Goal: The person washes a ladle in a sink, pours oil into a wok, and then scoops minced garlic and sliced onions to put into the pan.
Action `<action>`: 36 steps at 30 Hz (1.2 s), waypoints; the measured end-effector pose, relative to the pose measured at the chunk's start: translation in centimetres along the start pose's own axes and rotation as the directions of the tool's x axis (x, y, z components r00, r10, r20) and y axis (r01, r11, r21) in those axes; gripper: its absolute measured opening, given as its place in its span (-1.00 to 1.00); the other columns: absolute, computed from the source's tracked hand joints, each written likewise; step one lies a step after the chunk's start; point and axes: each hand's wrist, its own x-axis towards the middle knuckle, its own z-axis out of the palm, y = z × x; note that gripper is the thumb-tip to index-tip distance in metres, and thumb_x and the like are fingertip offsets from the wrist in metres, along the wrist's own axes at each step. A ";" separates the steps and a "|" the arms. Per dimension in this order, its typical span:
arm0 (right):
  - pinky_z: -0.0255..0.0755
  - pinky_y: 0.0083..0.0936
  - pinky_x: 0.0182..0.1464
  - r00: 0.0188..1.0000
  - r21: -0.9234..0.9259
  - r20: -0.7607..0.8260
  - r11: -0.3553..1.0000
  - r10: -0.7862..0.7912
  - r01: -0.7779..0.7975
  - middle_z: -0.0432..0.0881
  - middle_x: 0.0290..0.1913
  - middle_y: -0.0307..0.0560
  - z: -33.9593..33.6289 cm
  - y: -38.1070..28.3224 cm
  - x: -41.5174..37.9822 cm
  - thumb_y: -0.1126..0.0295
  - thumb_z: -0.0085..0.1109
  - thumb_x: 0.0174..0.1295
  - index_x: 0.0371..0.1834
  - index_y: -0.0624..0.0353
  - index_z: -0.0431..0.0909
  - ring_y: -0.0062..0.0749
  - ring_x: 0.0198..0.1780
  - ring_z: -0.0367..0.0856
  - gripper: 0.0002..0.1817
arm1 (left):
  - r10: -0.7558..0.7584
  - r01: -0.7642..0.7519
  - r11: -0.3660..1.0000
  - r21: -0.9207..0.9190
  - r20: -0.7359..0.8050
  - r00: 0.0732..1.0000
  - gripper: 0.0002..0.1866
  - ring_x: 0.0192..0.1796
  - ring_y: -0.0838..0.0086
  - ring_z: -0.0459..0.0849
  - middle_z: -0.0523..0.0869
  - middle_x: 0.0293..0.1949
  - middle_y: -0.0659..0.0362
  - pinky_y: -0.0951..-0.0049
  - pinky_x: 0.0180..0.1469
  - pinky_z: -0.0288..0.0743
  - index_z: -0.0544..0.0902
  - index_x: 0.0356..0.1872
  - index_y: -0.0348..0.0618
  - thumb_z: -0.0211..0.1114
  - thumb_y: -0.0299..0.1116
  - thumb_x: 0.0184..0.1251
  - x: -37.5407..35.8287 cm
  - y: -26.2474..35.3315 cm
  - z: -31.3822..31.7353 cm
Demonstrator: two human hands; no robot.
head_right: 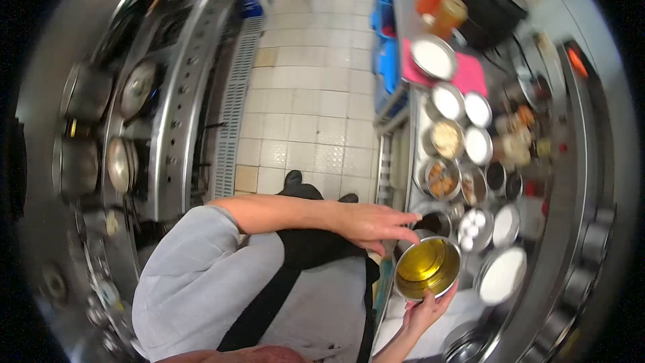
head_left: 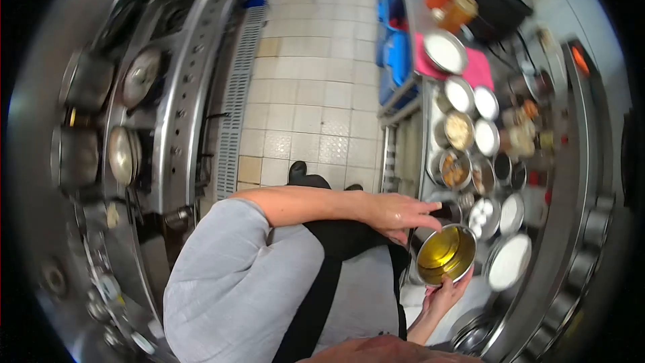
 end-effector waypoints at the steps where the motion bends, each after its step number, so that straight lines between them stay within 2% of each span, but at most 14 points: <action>1: 0.24 -0.63 -0.80 0.999 -0.036 0.035 0.999 0.001 0.000 0.51 0.14 0.15 1.6 0.0 -0.2 0.72 -0.10 0.09 0.58 -0.02 0.04 -0.47 -0.66 0.43 -0.12 | -0.052 0.052 0.999 0.012 0.003 0.999 -0.23 0.25 -0.19 0.49 0.26 0.41 -0.27 0.03 0.24 0.45 0.32 0.35 0.10 0.50 -0.37 0.09 -1.2 0.1 -0.3; 8: 0.35 -0.61 -0.77 0.918 -0.129 0.395 0.991 0.016 0.038 0.46 0.21 0.13 13.8 2.8 -1.9 0.74 -0.13 0.09 0.57 0.00 0.05 -0.41 -0.56 0.52 -0.13 | -0.255 0.268 0.962 0.054 -0.179 0.950 -0.43 0.21 -0.20 0.53 0.24 0.42 -0.30 0.05 0.17 0.52 0.49 0.10 -0.01 0.54 -0.29 0.04 -13.9 0.6 -4.7; 13: 0.38 -0.62 -0.76 0.779 -0.243 0.619 0.967 0.098 0.072 0.47 0.20 0.12 26.3 2.8 -7.7 0.71 -0.11 0.15 0.57 0.01 0.02 -0.40 -0.57 0.55 -0.17 | -0.215 0.272 0.961 0.044 -0.498 0.840 -0.55 0.17 -0.16 0.56 0.30 0.38 -0.30 0.09 0.11 0.54 0.55 -0.16 -0.11 0.58 -0.26 -0.04 -26.4 1.9 -7.5; 18: 0.34 -0.65 -0.78 0.565 -0.331 0.804 0.930 0.187 0.162 0.56 0.08 0.16 37.3 3.7 -13.0 0.65 -0.08 0.19 0.54 0.10 0.08 -0.47 -0.67 0.49 -0.24 | -0.317 0.368 0.928 -0.054 -0.630 0.709 -0.61 0.20 -0.06 0.57 0.36 0.36 -0.24 0.21 0.13 0.57 0.59 -0.26 -0.20 0.57 -0.26 -0.04 -36.8 6.3 -10.8; 20: 0.30 -0.71 -0.80 0.523 -0.327 0.832 0.926 0.188 0.188 0.60 0.02 0.06 41.3 4.2 -15.2 0.61 -0.06 0.13 0.50 0.14 0.18 -0.59 -0.70 0.45 -0.26 | -0.202 0.426 0.902 0.063 -0.812 0.548 -0.63 0.22 -0.05 0.57 0.35 0.37 -0.23 0.22 0.17 0.55 0.60 -0.32 -0.22 0.57 -0.24 -0.03 -39.9 8.0 -11.2; 22: 0.33 -0.74 -0.77 0.432 -0.339 0.873 0.919 0.227 0.201 0.62 0.03 0.02 44.8 4.2 -16.9 0.59 -0.02 0.15 0.50 0.15 0.18 -0.62 -0.70 0.45 -0.27 | -0.184 0.453 0.888 0.076 -0.844 0.504 -0.63 0.21 -0.04 0.58 0.33 0.39 -0.24 0.22 0.20 0.54 0.60 -0.35 -0.23 0.58 -0.23 -0.03 -42.5 9.2 -11.8; 25: 0.37 -0.75 -0.74 0.321 -0.303 0.913 0.944 0.250 0.127 0.63 0.05 0.04 49.6 5.1 -18.5 0.55 0.04 0.28 0.47 0.17 0.21 -0.60 -0.65 0.52 -0.37 | -0.240 0.568 0.823 -0.023 -0.920 0.311 -0.66 0.24 -0.06 0.57 0.35 0.38 -0.27 0.22 0.20 0.54 0.60 -0.39 -0.22 0.60 -0.30 -0.06 -45.8 11.2 -12.5; 27: 0.45 -0.74 -0.70 0.247 -0.288 0.935 0.952 0.255 0.107 0.62 0.08 0.03 52.5 6.4 -18.8 0.48 0.03 0.41 0.44 0.17 0.25 -0.56 -0.61 0.58 -0.47 | -0.175 0.610 0.792 -0.009 -0.961 0.214 -0.66 0.24 -0.07 0.57 0.35 0.37 -0.28 0.22 0.21 0.54 0.60 -0.39 -0.20 0.60 -0.31 -0.07 -47.4 12.0 -12.5; 28: 0.50 -0.72 -0.67 0.173 -0.274 0.952 0.956 0.254 0.103 0.61 0.12 0.02 54.1 6.6 -19.5 0.45 0.04 0.43 0.44 0.22 0.24 -0.55 -0.49 0.65 -0.48 | -0.106 0.656 0.755 0.007 -0.986 0.132 -0.67 0.25 -0.07 0.57 0.35 0.37 -0.29 0.22 0.21 0.53 0.60 -0.40 -0.19 0.61 -0.31 -0.07 -48.2 12.3 -12.5; 30: 0.54 -0.74 -0.63 0.213 -0.274 0.943 0.960 0.258 0.053 0.59 0.17 0.04 57.9 7.5 -21.4 0.42 0.05 0.44 0.42 0.26 0.26 -0.55 -0.32 0.69 -0.49 | -0.136 0.689 0.722 -0.054 -0.989 0.064 -0.68 0.26 -0.06 0.57 0.33 0.39 -0.31 0.24 0.23 0.52 0.62 -0.38 -0.17 0.62 -0.32 -0.07 -49.9 12.0 -11.6; 31: 0.57 -0.68 -0.60 0.181 -0.340 0.930 0.936 0.321 0.087 0.46 0.34 0.13 60.0 8.5 -20.4 0.36 0.09 0.45 0.43 0.24 0.25 -0.53 -0.28 0.70 -0.47 | -0.128 0.724 0.682 -0.102 -0.992 -0.019 -0.68 0.26 -0.07 0.57 0.32 0.39 -0.31 0.25 0.24 0.51 0.63 -0.37 -0.17 0.62 -0.32 -0.08 -50.4 12.0 -11.2; 33: 0.62 -0.62 -0.48 0.122 -0.373 0.926 0.914 0.357 0.160 0.49 0.31 0.12 64.8 11.2 -18.9 0.28 0.13 0.44 0.36 0.24 0.31 -0.48 -0.27 0.68 -0.50 | -0.122 0.743 0.634 -0.216 -0.976 -0.180 -0.67 0.28 -0.08 0.56 0.31 0.40 -0.33 0.26 0.25 0.50 0.66 -0.34 -0.15 0.64 -0.32 -0.09 -51.3 12.0 -10.3; 34: 0.64 -0.58 -0.41 0.113 -0.388 0.921 0.896 0.372 0.216 0.50 0.29 0.10 67.2 12.2 -19.1 0.25 0.15 0.44 0.33 0.24 0.33 -0.46 -0.25 0.68 -0.50 | -0.114 0.740 0.633 -0.227 -0.973 -0.202 -0.67 0.28 -0.08 0.56 0.31 0.40 -0.33 0.26 0.25 0.50 0.66 -0.34 -0.15 0.64 -0.32 -0.09 -51.7 11.7 -9.7; 36: 0.66 -0.48 -0.28 0.081 -0.406 0.911 0.848 0.404 0.341 0.53 0.23 0.05 72.3 16.6 -17.8 0.20 0.16 0.43 0.31 0.22 0.34 -0.42 -0.19 0.66 -0.50 | -0.088 0.730 0.562 -0.388 -0.906 -0.414 -0.67 0.30 -0.09 0.54 0.33 0.40 -0.32 0.26 0.26 0.49 0.66 -0.35 -0.15 0.65 -0.33 -0.11 -52.2 10.6 -8.2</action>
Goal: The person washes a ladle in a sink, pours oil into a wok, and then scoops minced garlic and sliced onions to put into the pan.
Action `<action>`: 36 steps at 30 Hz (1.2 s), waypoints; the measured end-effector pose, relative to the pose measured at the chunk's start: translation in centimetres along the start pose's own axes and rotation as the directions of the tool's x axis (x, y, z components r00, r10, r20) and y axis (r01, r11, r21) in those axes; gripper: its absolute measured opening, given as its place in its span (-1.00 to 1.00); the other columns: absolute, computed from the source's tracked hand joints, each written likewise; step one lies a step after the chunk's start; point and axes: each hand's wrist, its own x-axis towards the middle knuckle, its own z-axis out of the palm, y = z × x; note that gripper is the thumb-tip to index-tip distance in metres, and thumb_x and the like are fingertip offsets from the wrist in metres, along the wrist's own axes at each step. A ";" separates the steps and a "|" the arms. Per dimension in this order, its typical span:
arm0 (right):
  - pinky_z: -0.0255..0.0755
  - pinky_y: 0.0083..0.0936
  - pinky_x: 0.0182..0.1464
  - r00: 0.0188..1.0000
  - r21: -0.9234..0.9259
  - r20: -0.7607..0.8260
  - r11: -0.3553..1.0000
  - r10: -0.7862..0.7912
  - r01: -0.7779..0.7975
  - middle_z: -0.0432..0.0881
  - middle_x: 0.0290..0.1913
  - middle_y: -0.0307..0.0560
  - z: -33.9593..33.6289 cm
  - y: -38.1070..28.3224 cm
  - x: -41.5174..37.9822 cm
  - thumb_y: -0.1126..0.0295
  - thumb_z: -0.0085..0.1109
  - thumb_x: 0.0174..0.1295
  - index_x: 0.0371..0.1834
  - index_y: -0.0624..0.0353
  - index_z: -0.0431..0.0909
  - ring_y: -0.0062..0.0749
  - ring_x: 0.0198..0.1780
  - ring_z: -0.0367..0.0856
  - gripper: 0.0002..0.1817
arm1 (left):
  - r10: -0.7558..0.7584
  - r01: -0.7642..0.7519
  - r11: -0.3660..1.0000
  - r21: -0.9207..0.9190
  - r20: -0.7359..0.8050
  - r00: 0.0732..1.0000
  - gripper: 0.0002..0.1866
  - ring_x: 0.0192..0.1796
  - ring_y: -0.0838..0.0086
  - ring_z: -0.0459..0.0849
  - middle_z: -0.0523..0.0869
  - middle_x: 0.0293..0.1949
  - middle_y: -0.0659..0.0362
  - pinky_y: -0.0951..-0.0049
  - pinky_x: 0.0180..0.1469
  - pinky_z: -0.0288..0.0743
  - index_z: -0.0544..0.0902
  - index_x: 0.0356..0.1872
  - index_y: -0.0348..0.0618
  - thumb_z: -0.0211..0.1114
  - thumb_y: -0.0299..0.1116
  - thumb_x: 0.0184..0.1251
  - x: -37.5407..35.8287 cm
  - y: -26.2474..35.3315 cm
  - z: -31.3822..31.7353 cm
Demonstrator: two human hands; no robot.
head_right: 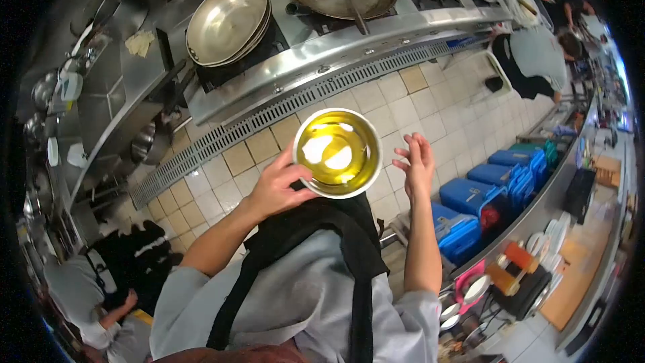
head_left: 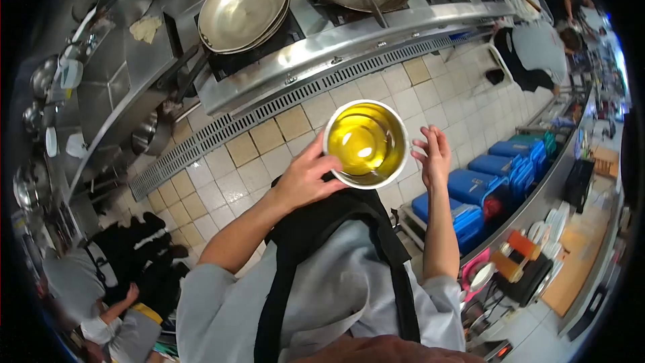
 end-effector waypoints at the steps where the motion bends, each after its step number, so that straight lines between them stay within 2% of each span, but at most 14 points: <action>1: 0.65 -0.45 -0.23 0.998 -0.047 0.058 0.999 0.008 -0.005 0.53 0.21 0.01 0.0 1.1 3.1 0.15 0.16 0.43 0.31 0.22 0.33 -0.38 -0.12 0.66 -0.48 | -0.066 0.068 0.997 0.034 -0.056 0.996 -0.65 0.33 -0.07 0.52 0.35 0.39 -0.30 0.24 0.27 0.48 0.66 -0.35 -0.15 0.67 -0.34 -0.13 -0.1 0.2 -0.2; 5: 0.65 -0.47 -0.25 0.974 -0.295 0.222 0.955 0.046 0.022 0.53 0.09 -0.05 2.2 4.4 15.1 0.23 0.16 0.43 0.31 0.26 0.32 -0.40 -0.11 0.65 -0.50 | -0.190 0.225 0.970 0.086 -0.300 0.935 -0.65 0.35 -0.06 0.51 0.39 0.36 -0.33 0.24 0.28 0.46 0.66 -0.36 -0.15 0.68 -0.36 -0.14 -1.4 -2.2 0.6; 6: 0.66 -0.46 -0.23 0.959 -0.347 0.283 0.935 0.026 0.077 0.53 0.07 -0.06 2.6 5.4 18.0 0.25 0.18 0.42 0.31 0.28 0.31 -0.40 -0.10 0.64 -0.49 | -0.217 0.255 0.964 0.080 -0.322 0.921 -0.65 0.35 -0.06 0.51 0.39 0.36 -0.33 0.24 0.28 0.46 0.66 -0.36 -0.15 0.68 -0.36 -0.14 -2.0 -2.9 0.8; 8: 0.68 -0.43 -0.19 0.932 -0.432 0.362 0.880 -0.029 0.195 0.51 0.06 -0.04 3.8 6.5 23.1 0.29 0.20 0.40 0.33 0.31 0.28 -0.40 -0.09 0.63 -0.46 | -0.195 0.307 0.930 0.202 -0.438 0.878 -0.60 0.26 -0.01 0.59 0.39 0.35 -0.33 0.25 0.18 0.54 0.66 -0.32 -0.12 0.70 -0.37 -0.19 -3.2 -4.3 1.5; 10: 0.69 -0.41 -0.17 0.921 -0.495 0.385 0.832 -0.048 0.250 0.51 0.07 -0.03 5.5 6.8 26.6 0.30 0.20 0.40 0.35 0.32 0.25 -0.39 -0.07 0.62 -0.44 | -0.240 0.350 0.925 0.145 -0.493 0.836 -0.59 0.26 -0.05 0.59 0.44 0.30 -0.33 0.24 0.19 0.54 0.66 -0.32 -0.12 0.71 -0.41 -0.23 -4.2 -6.0 1.8; 12: 0.70 -0.37 -0.12 0.935 -0.431 0.346 0.872 -0.077 0.231 0.49 0.09 0.00 8.0 6.6 29.3 0.32 0.22 0.38 0.39 0.35 0.18 -0.37 -0.01 0.59 -0.37 | -0.210 0.360 0.916 0.179 -0.550 0.808 -0.58 0.27 -0.12 0.56 0.45 0.29 -0.34 0.21 0.20 0.53 0.65 -0.33 -0.13 0.71 -0.44 -0.26 -5.0 -7.4 1.7; 16: 0.69 -0.30 -0.03 0.932 -0.481 0.356 0.840 -0.073 0.250 0.46 0.13 0.05 11.6 7.8 32.9 0.28 0.22 0.39 0.38 0.35 0.17 -0.24 0.07 0.59 -0.37 | -0.284 0.442 0.884 0.150 -0.579 0.764 -0.58 0.29 -0.15 0.53 0.50 0.24 -0.28 0.14 0.21 0.51 0.61 -0.33 -0.15 0.69 -0.47 -0.23 -7.1 -9.2 1.2; 18: 0.68 -0.27 -0.01 0.936 -0.378 0.331 0.892 -0.117 0.246 0.46 0.13 0.06 12.6 8.8 34.7 0.29 0.21 0.40 0.39 0.38 0.12 -0.23 0.07 0.60 -0.35 | -0.345 0.486 0.868 0.100 -0.581 0.737 -0.58 0.30 -0.15 0.52 0.49 0.25 -0.28 0.14 0.21 0.51 0.61 -0.33 -0.15 0.69 -0.46 -0.22 -8.6 -10.2 1.3; 20: 0.68 -0.24 0.00 0.932 -0.408 0.351 0.882 -0.089 0.237 0.46 0.12 0.04 13.2 9.7 36.2 0.30 0.19 0.42 0.41 0.39 0.09 -0.22 0.05 0.61 -0.34 | -0.406 0.530 0.846 0.052 -0.582 0.705 -0.59 0.31 -0.15 0.51 0.48 0.26 -0.28 0.14 0.21 0.51 0.61 -0.33 -0.16 0.69 -0.45 -0.20 -10.0 -11.2 1.5; 22: 0.68 -0.20 0.01 0.938 -0.378 0.335 0.899 -0.087 0.219 0.39 0.17 0.00 13.7 10.6 37.2 0.32 0.09 0.47 0.43 0.30 0.07 -0.21 0.07 0.58 -0.41 | -0.419 0.559 0.827 0.060 -0.597 0.684 -0.60 0.32 -0.16 0.49 0.46 0.28 -0.30 0.13 0.22 0.51 0.61 -0.33 -0.16 0.68 -0.42 -0.18 -11.4 -12.1 1.8; 23: 0.68 -0.17 0.04 0.932 -0.358 0.351 0.908 -0.086 0.219 0.37 0.19 0.00 13.9 11.0 37.6 0.36 0.02 0.50 0.40 0.27 0.11 -0.17 0.08 0.58 -0.49 | -0.416 0.582 0.805 0.115 -0.590 0.692 -0.59 0.34 -0.10 0.49 0.47 0.27 -0.26 0.10 0.22 0.51 0.59 -0.32 -0.08 0.69 -0.35 -0.14 -12.4 -12.8 2.1; 27: 0.67 -0.17 0.05 0.943 -0.361 0.320 0.910 -0.086 0.205 0.39 0.20 0.01 14.8 11.9 38.0 0.39 -0.01 0.51 0.40 0.22 0.14 -0.15 0.10 0.59 -0.53 | -0.474 0.637 0.766 0.085 -0.594 0.650 -0.59 0.33 -0.15 0.50 0.52 0.22 -0.26 0.04 0.21 0.53 0.58 -0.32 -0.08 0.68 -0.31 -0.12 -14.6 -13.8 2.6; 31: 0.67 -0.18 0.05 0.942 -0.294 0.316 0.932 -0.116 0.214 0.43 0.19 0.00 15.2 12.5 38.2 0.42 -0.03 0.51 0.34 0.16 0.20 -0.12 0.12 0.60 -0.60 | -0.453 0.654 0.751 0.092 -0.648 0.612 -0.57 0.37 -0.17 0.46 0.48 0.28 -0.33 0.11 0.20 0.57 0.58 -0.33 -0.10 0.68 -0.19 -0.08 -16.7 -14.9 3.5; 36: 0.68 -0.19 0.04 0.930 -0.250 0.338 0.939 -0.145 0.237 0.45 0.17 -0.03 15.0 13.0 38.1 0.38 0.04 0.49 0.28 0.15 0.24 -0.15 0.11 0.60 -0.63 | -0.491 0.678 0.735 0.031 -0.664 0.564 -0.58 0.37 -0.20 0.44 0.39 0.33 -0.38 0.08 0.29 0.46 0.62 -0.32 -0.15 0.69 -0.25 -0.13 -18.4 -15.4 4.0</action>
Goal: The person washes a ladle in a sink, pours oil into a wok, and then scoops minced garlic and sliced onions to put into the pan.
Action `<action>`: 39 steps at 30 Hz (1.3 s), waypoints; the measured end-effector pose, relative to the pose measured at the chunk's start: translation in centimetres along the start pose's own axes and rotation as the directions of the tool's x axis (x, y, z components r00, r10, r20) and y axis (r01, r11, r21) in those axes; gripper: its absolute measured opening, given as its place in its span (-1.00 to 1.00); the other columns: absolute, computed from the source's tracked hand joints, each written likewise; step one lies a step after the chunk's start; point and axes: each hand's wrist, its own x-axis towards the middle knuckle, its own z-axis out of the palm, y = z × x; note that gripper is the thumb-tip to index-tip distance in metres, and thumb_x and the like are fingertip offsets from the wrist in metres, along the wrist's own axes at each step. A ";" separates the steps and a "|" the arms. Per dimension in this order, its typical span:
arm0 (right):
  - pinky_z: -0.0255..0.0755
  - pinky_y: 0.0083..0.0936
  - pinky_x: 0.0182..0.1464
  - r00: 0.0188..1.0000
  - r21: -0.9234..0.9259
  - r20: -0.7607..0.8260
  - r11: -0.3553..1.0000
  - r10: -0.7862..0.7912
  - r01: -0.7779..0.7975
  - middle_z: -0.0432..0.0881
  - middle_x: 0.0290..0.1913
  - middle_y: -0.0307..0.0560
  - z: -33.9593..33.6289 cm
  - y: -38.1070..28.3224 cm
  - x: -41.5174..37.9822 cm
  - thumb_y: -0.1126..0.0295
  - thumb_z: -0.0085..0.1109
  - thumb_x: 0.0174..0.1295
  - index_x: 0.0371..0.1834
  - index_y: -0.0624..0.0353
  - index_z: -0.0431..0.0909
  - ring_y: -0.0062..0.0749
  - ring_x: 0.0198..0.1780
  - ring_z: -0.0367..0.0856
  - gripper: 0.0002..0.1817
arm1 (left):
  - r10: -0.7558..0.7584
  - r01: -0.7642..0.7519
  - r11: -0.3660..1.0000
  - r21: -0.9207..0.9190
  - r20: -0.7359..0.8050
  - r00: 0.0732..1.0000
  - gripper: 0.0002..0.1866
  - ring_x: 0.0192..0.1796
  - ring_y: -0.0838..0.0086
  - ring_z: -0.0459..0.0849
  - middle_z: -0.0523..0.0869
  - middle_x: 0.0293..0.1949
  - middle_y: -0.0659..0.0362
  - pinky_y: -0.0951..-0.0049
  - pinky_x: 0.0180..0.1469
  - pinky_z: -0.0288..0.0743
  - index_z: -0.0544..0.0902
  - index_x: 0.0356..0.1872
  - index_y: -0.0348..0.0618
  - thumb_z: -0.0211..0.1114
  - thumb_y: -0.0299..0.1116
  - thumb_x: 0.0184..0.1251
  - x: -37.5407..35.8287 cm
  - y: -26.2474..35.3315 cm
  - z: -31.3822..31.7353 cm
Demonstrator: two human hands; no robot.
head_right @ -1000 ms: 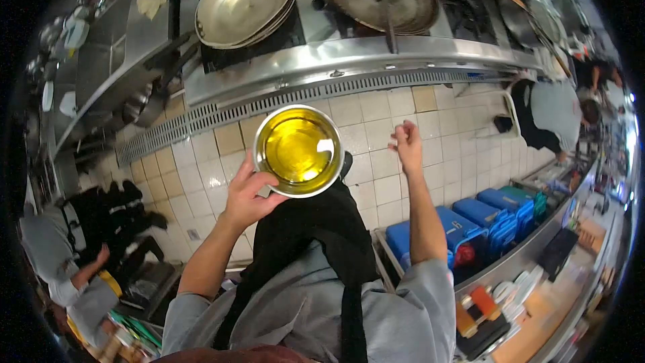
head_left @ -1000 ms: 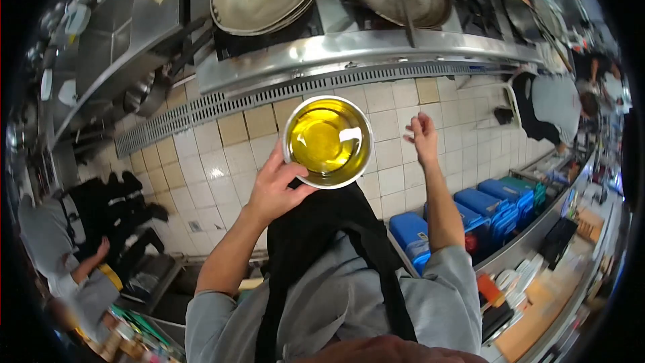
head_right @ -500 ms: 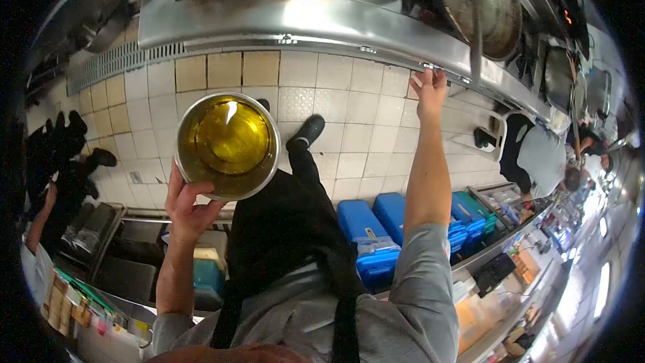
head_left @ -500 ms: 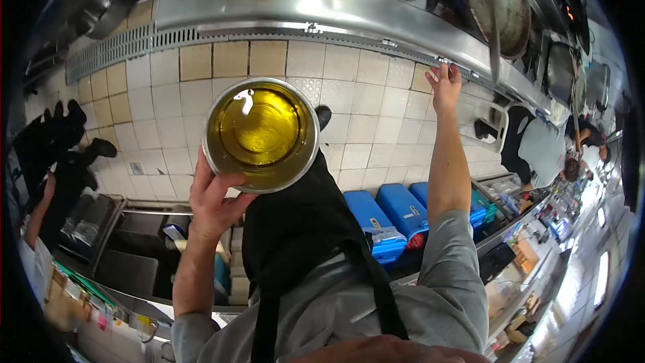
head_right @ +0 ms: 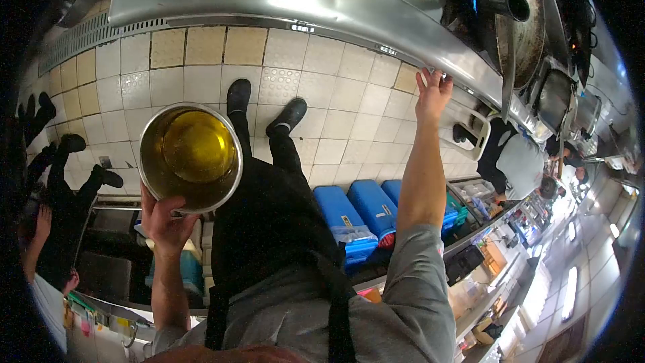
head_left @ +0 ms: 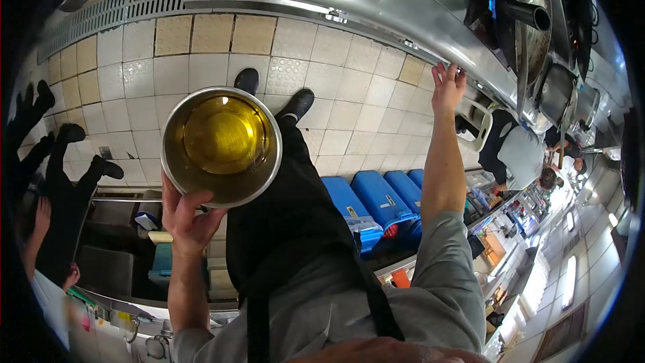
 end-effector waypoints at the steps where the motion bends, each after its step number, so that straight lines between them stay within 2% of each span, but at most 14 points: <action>1: 0.69 -0.20 0.03 1.000 -0.101 0.005 0.995 -0.027 0.028 0.45 0.17 -0.03 0.2 0.1 -0.1 0.35 0.07 0.48 0.28 0.15 0.24 -0.17 0.09 0.60 -0.61 | -0.013 0.013 1.000 0.006 -0.005 1.000 -0.58 0.37 -0.20 0.43 0.38 0.34 -0.38 0.08 0.30 0.46 0.62 -0.31 -0.13 0.69 -0.24 -0.12 0.0 -0.2 0.0; 2: 0.69 -0.21 0.02 0.998 -0.198 0.014 0.979 -0.054 0.055 0.45 0.16 -0.04 0.4 0.2 -0.1 0.32 0.11 0.47 0.28 0.15 0.24 -0.20 0.08 0.60 -0.59 | -0.025 0.025 1.000 0.014 -0.011 1.000 -0.57 0.38 -0.20 0.43 0.36 0.35 -0.39 0.08 0.30 0.46 0.62 -0.31 -0.12 0.69 -0.24 -0.11 -0.1 -0.4 0.0; 3: 0.69 -0.21 0.02 0.999 -0.203 0.014 0.978 -0.052 0.054 0.45 0.16 -0.04 0.4 0.4 0.1 0.32 0.11 0.47 0.28 0.15 0.24 -0.20 0.08 0.60 -0.59 | -0.029 0.029 1.000 0.011 -0.009 1.000 -0.57 0.38 -0.20 0.43 0.36 0.35 -0.39 0.08 0.30 0.46 0.62 -0.31 -0.12 0.69 -0.24 -0.11 -0.2 -0.7 -0.2; 5: 0.68 -0.15 0.03 0.997 -0.282 -0.007 0.957 -0.076 0.071 0.48 0.11 -0.04 0.0 0.6 0.5 0.31 0.17 0.44 0.29 0.19 0.25 -0.16 0.08 0.63 -0.54 | -0.077 0.076 0.995 0.057 0.001 0.997 -0.56 0.42 -0.17 0.38 0.34 0.39 -0.36 0.02 0.27 0.50 0.61 -0.25 -0.03 0.66 -0.11 -0.04 -0.4 -1.0 -0.3; 8: 0.70 -0.21 -0.01 0.999 -0.294 -0.001 0.954 -0.052 0.050 0.45 0.16 -0.02 -0.2 0.5 0.7 0.28 0.14 0.46 0.28 0.15 0.25 -0.23 0.06 0.60 -0.56 | -0.072 0.075 0.995 0.066 -0.044 0.996 -0.57 0.38 -0.21 0.42 0.32 0.38 -0.41 0.11 0.28 0.48 0.62 -0.30 -0.09 0.69 -0.21 -0.10 -0.9 -1.9 -0.2; 12: 0.70 -0.20 -0.01 0.998 -0.302 0.014 0.952 -0.055 0.056 0.43 0.19 0.01 0.1 0.3 0.4 0.26 0.12 0.46 0.31 0.15 0.24 -0.21 0.07 0.59 -0.54 | -0.086 0.089 0.987 0.134 -0.029 0.996 -0.57 0.38 -0.20 0.42 0.34 0.38 -0.40 0.10 0.26 0.47 0.63 -0.30 -0.06 0.63 -0.05 -0.01 -1.4 -2.7 -0.7; 15: 0.69 -0.18 -0.01 0.999 -0.322 0.020 0.946 -0.041 0.045 0.41 0.23 0.03 0.2 0.0 0.2 0.24 0.11 0.47 0.35 0.14 0.22 -0.16 0.10 0.59 -0.51 | -0.057 0.063 0.994 0.092 -0.064 0.996 -0.57 0.38 -0.20 0.43 0.32 0.39 -0.39 0.11 0.25 0.47 0.64 -0.30 -0.06 0.60 0.01 0.03 -1.0 -3.2 -0.6; 28: 0.67 -0.11 0.03 0.998 -0.338 0.059 0.941 0.005 0.015 0.36 0.30 0.04 0.0 -0.5 0.2 0.17 0.06 0.50 0.40 0.13 0.18 -0.08 0.19 0.56 -0.48 | -0.084 0.087 0.995 0.051 -0.057 0.995 -0.59 0.42 -0.19 0.38 0.34 0.40 -0.31 0.01 0.32 0.46 0.63 -0.22 -0.02 0.62 -0.10 0.02 -1.1 -4.0 -0.7; 30: 0.67 -0.11 0.03 0.998 -0.341 0.066 0.940 0.009 0.014 0.36 0.30 0.04 -0.2 -0.5 0.3 0.18 0.06 0.50 0.40 0.13 0.17 -0.07 0.20 0.56 -0.48 | -0.089 0.090 0.996 0.021 -0.059 0.994 -0.61 0.46 -0.18 0.31 0.32 0.41 -0.29 0.00 0.33 0.46 0.62 -0.27 -0.09 0.67 -0.25 -0.04 -1.1 -4.1 -0.7; 34: 0.66 -0.08 0.03 0.997 -0.367 0.069 0.930 0.033 -0.006 0.35 0.30 0.03 -0.5 -0.6 0.4 0.18 0.05 0.50 0.41 0.13 0.17 -0.05 0.22 0.54 -0.47 | -0.107 0.107 0.994 -0.012 -0.062 0.992 -0.62 0.46 -0.17 0.31 0.32 0.41 -0.29 0.02 0.34 0.45 0.62 -0.27 -0.10 0.66 -0.25 -0.01 -1.3 -4.2 -0.5; 36: 0.66 -0.07 0.04 0.997 -0.374 0.067 0.927 0.039 -0.012 0.35 0.30 0.03 -0.5 -0.7 0.4 0.17 0.05 0.50 0.41 0.13 0.16 -0.05 0.23 0.53 -0.46 | -0.082 0.084 0.996 0.040 -0.056 0.995 -0.62 0.46 -0.15 0.32 0.33 0.41 -0.29 0.03 0.35 0.43 0.62 -0.26 -0.09 0.65 -0.23 0.01 -1.5 -4.5 -0.5; 39: 0.64 -0.01 0.06 0.995 -0.391 0.063 0.920 0.071 -0.041 0.34 0.32 0.00 -0.1 -1.5 -0.7 0.11 0.10 0.47 0.43 0.13 0.14 -0.01 0.30 0.47 -0.39 | -0.107 0.109 0.993 0.035 -0.056 0.993 -0.61 0.46 -0.13 0.33 0.33 0.41 -0.29 0.02 0.35 0.41 0.61 -0.26 -0.08 0.65 -0.22 0.01 -1.8 -4.4 -0.7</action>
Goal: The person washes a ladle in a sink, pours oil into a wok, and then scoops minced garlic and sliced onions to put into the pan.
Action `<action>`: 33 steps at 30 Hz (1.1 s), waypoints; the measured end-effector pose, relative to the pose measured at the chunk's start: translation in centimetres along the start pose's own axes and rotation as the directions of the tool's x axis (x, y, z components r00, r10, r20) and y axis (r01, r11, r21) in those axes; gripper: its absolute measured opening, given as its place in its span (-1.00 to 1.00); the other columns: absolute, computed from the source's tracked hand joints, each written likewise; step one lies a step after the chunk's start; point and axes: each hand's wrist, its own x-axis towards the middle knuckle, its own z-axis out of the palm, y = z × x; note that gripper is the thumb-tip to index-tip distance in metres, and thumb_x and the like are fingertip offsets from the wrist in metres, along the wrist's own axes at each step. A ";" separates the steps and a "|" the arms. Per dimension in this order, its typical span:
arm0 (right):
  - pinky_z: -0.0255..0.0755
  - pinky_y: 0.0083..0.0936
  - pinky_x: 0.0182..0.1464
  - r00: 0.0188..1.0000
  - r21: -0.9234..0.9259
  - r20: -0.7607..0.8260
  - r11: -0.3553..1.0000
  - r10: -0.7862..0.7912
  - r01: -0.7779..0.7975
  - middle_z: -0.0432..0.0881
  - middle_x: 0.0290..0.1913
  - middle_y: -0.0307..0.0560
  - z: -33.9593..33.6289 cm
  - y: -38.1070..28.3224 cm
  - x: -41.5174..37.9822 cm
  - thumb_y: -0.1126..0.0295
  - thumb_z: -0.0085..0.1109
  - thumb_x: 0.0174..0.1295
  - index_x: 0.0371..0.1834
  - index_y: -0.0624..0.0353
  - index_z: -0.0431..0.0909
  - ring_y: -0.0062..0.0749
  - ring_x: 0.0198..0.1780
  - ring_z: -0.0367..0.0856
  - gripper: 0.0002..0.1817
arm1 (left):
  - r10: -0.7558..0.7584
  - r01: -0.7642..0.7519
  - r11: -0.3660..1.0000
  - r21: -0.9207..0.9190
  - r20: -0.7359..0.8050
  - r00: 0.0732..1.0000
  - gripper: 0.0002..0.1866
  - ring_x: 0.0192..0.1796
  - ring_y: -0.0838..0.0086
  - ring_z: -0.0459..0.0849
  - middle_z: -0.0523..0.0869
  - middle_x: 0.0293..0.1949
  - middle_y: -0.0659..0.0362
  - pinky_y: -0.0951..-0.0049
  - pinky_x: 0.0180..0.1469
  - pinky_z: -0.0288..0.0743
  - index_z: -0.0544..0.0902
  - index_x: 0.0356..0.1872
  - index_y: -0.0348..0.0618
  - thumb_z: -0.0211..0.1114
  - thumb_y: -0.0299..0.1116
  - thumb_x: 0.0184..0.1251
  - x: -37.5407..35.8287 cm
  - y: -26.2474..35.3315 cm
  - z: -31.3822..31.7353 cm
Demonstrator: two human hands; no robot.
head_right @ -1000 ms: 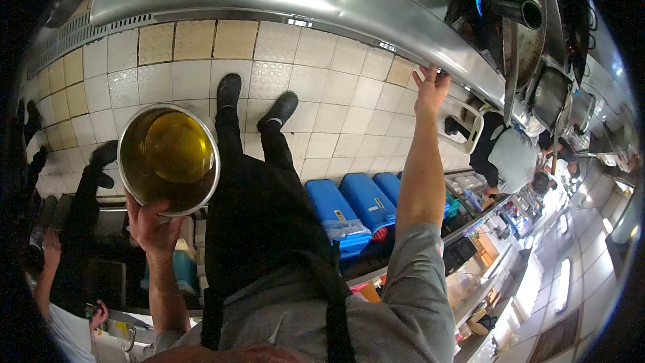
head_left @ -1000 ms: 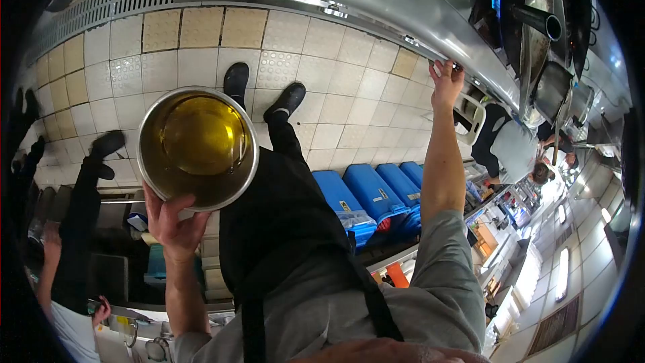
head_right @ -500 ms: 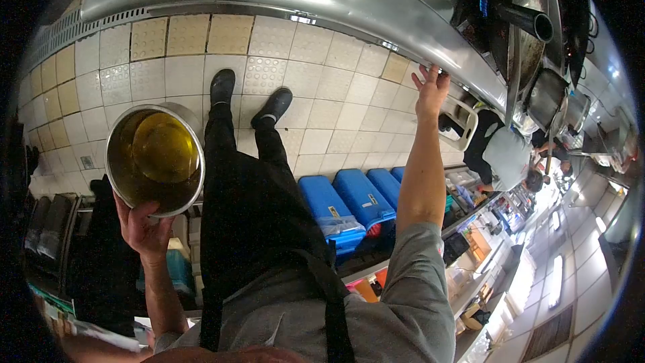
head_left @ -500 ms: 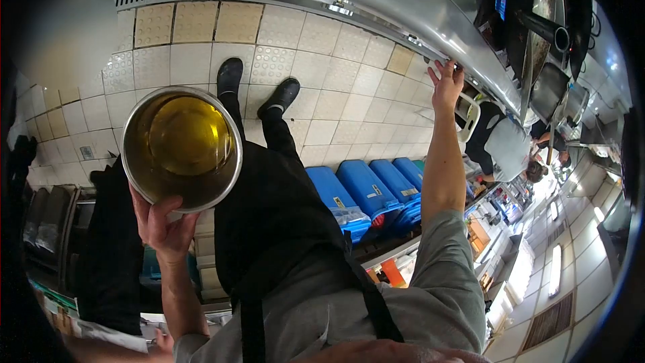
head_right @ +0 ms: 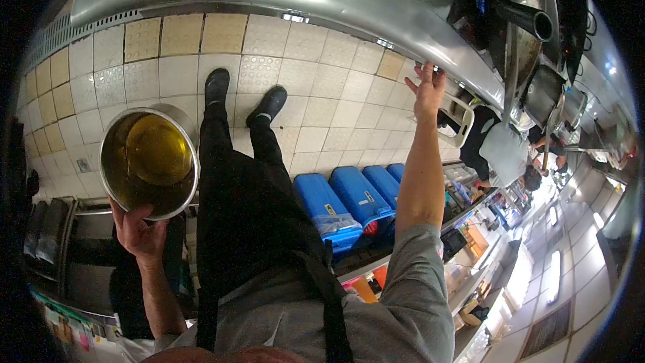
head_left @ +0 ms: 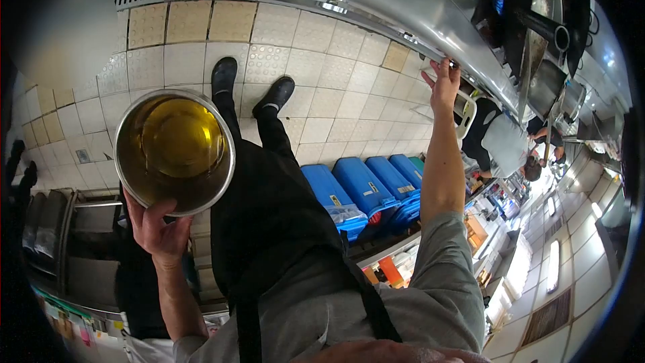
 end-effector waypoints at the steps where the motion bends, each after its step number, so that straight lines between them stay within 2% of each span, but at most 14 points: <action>1: 0.62 0.01 0.07 1.000 -0.009 0.019 1.000 0.024 -0.024 0.33 0.33 0.00 -0.1 -0.4 -0.6 0.08 0.13 0.44 0.45 0.12 0.12 -0.01 0.32 0.44 -0.35 | 0.010 -0.010 1.000 -0.002 -0.002 1.000 -0.61 0.46 -0.13 0.33 0.33 0.41 -0.29 0.02 0.35 0.41 0.61 -0.26 -0.08 0.65 -0.22 0.01 0.0 0.1 -0.1; 3: 0.61 0.03 0.07 0.999 0.003 0.028 1.000 0.031 -0.031 0.32 0.35 -0.01 -0.5 -0.9 -1.7 0.05 0.16 0.42 0.47 0.11 0.10 -0.01 0.34 0.42 -0.30 | 0.014 -0.014 0.995 0.097 0.000 1.000 -0.61 0.40 -0.20 0.40 0.37 0.38 -0.35 0.06 0.32 0.41 0.64 -0.27 -0.06 0.62 -0.11 0.03 0.1 0.3 -0.5; 5: 0.60 0.04 0.07 0.993 0.029 -0.063 0.995 0.095 -0.093 0.29 0.40 -0.03 -1.1 -0.8 -3.4 0.03 0.19 0.39 0.50 0.13 0.05 -0.05 0.35 0.39 -0.23 | 0.010 -0.011 0.991 0.131 0.010 1.000 -0.61 0.38 -0.21 0.43 0.40 0.35 -0.36 0.11 0.31 0.42 0.62 -0.28 -0.07 0.64 -0.16 -0.01 0.1 1.1 -1.5; 10: 0.62 -0.11 0.05 0.980 0.109 0.015 0.974 0.197 -0.197 0.30 0.43 0.10 -3.4 -5.4 -9.9 -0.05 0.07 0.44 0.52 0.26 0.06 -0.07 0.32 0.46 -0.21 | 0.025 -0.028 0.998 0.059 0.051 0.998 -0.58 0.37 -0.20 0.44 0.40 0.34 -0.39 0.09 0.27 0.45 0.61 -0.29 -0.11 0.67 -0.22 -0.08 0.8 4.3 -4.9; 12: 0.63 -0.19 0.01 0.962 0.203 0.087 0.941 0.259 -0.271 0.42 0.33 0.13 -4.3 -8.3 -12.2 -0.13 -0.04 0.46 0.46 0.32 0.17 -0.11 0.22 0.55 -0.23 | 0.043 -0.043 0.999 -0.006 0.065 0.997 -0.57 0.34 -0.19 0.47 0.43 0.31 -0.36 0.08 0.27 0.44 0.59 -0.31 -0.11 0.70 -0.28 -0.13 1.8 6.6 -6.7; 13: 0.63 -0.19 0.01 0.969 0.251 0.073 0.936 0.234 -0.245 0.42 0.33 0.13 -4.7 -10.0 -13.1 -0.13 -0.04 0.46 0.46 0.32 0.17 -0.11 0.22 0.55 -0.23 | 0.096 -0.095 0.995 -0.013 0.071 0.993 -0.55 0.31 -0.17 0.50 0.47 0.27 -0.32 0.12 0.23 0.48 0.58 -0.30 -0.09 0.71 -0.35 -0.17 2.7 8.4 -7.6; 15: 0.62 -0.22 0.00 0.969 0.348 0.119 0.906 0.215 -0.243 0.43 0.33 0.16 -5.8 -13.3 -15.1 -0.20 -0.09 0.45 0.48 0.32 0.12 -0.14 0.19 0.57 -0.17 | 0.076 -0.069 0.994 -0.084 0.085 0.993 -0.54 0.24 -0.11 0.56 0.53 0.20 -0.26 0.17 0.17 0.52 0.57 -0.30 -0.10 0.71 -0.40 -0.20 3.4 11.0 -9.3; 17: 0.64 -0.23 -0.04 0.980 0.455 0.095 0.868 0.174 -0.198 0.46 0.30 0.18 -6.6 -15.5 -16.2 -0.17 -0.09 0.46 0.47 0.33 0.14 -0.14 0.18 0.59 -0.20 | 0.210 -0.208 0.977 -0.039 0.051 0.976 -0.54 0.12 -0.04 0.64 0.55 0.18 -0.24 0.22 0.12 0.54 0.58 -0.32 -0.12 0.70 -0.48 -0.25 5.1 14.2 -10.6; 20: 0.67 -0.24 -0.09 0.989 0.537 0.058 0.831 0.136 -0.146 0.50 0.24 0.19 -6.9 -17.0 -16.2 -0.13 -0.07 0.47 0.43 0.34 0.19 -0.14 0.15 0.61 -0.24 | 0.328 -0.324 0.944 -0.064 0.090 0.940 -0.56 0.11 -0.08 0.64 0.52 0.22 -0.27 0.20 0.13 0.54 0.58 -0.34 -0.13 0.68 -0.51 -0.27 7.1 17.9 -11.9; 23: 0.68 -0.26 -0.12 0.986 0.547 0.008 0.825 0.164 -0.142 0.54 0.17 0.13 -6.4 -16.3 -15.9 -0.04 0.04 0.45 0.35 0.34 0.28 -0.19 0.08 0.63 -0.33 | 0.342 -0.339 0.939 -0.060 0.048 0.939 -0.58 0.10 0.02 0.66 0.50 0.25 -0.27 0.28 0.04 0.58 0.59 -0.36 -0.15 0.68 -0.54 -0.25 7.6 20.7 -11.9; 25: 0.69 -0.32 -0.16 0.992 0.434 -0.012 0.895 0.124 -0.107 0.56 0.12 0.06 -5.9 -14.9 -14.8 0.04 0.13 0.42 0.31 0.33 0.32 -0.26 0.04 0.64 -0.38 | 0.278 -0.269 0.939 -0.214 0.014 0.960 -0.58 0.07 0.15 0.68 0.50 0.26 -0.25 0.40 -0.08 0.61 0.59 -0.35 -0.17 0.67 -0.55 -0.24 8.1 22.8 -11.2; 26: 0.69 -0.40 -0.21 0.991 0.429 -0.011 0.896 0.131 -0.114 0.56 0.09 0.01 -5.7 -13.5 -14.0 0.08 0.17 0.41 0.31 0.33 0.32 -0.32 0.00 0.64 -0.40 | 0.330 -0.325 0.922 -0.213 -0.014 0.944 -0.58 0.04 0.24 0.69 0.50 0.26 -0.24 0.50 -0.17 0.60 0.59 -0.35 -0.19 0.67 -0.57 -0.25 8.3 23.4 -10.6; 31: 0.69 -0.45 -0.23 0.984 0.364 0.019 0.915 0.178 -0.172 0.57 0.05 0.02 -5.1 -6.8 -9.0 0.13 0.20 0.40 0.34 0.38 0.28 -0.35 -0.04 0.63 -0.36 | 0.258 -0.269 0.946 -0.179 -0.083 0.963 -0.58 0.05 0.21 0.68 0.50 0.26 -0.25 0.47 -0.15 0.58 0.59 -0.34 -0.18 0.66 -0.59 -0.24 6.8 24.7 -8.4; 33: 0.70 -0.45 -0.22 0.983 0.286 -0.036 0.944 0.182 -0.164 0.57 0.02 0.03 -4.8 -3.4 -6.4 0.17 0.22 0.38 0.36 0.43 0.23 -0.37 -0.08 0.62 -0.32 | 0.243 -0.257 0.953 -0.157 -0.103 0.965 -0.58 0.07 0.21 0.66 0.50 0.26 -0.25 0.45 -0.13 0.57 0.59 -0.34 -0.17 0.66 -0.61 -0.24 6.2 24.9 -7.2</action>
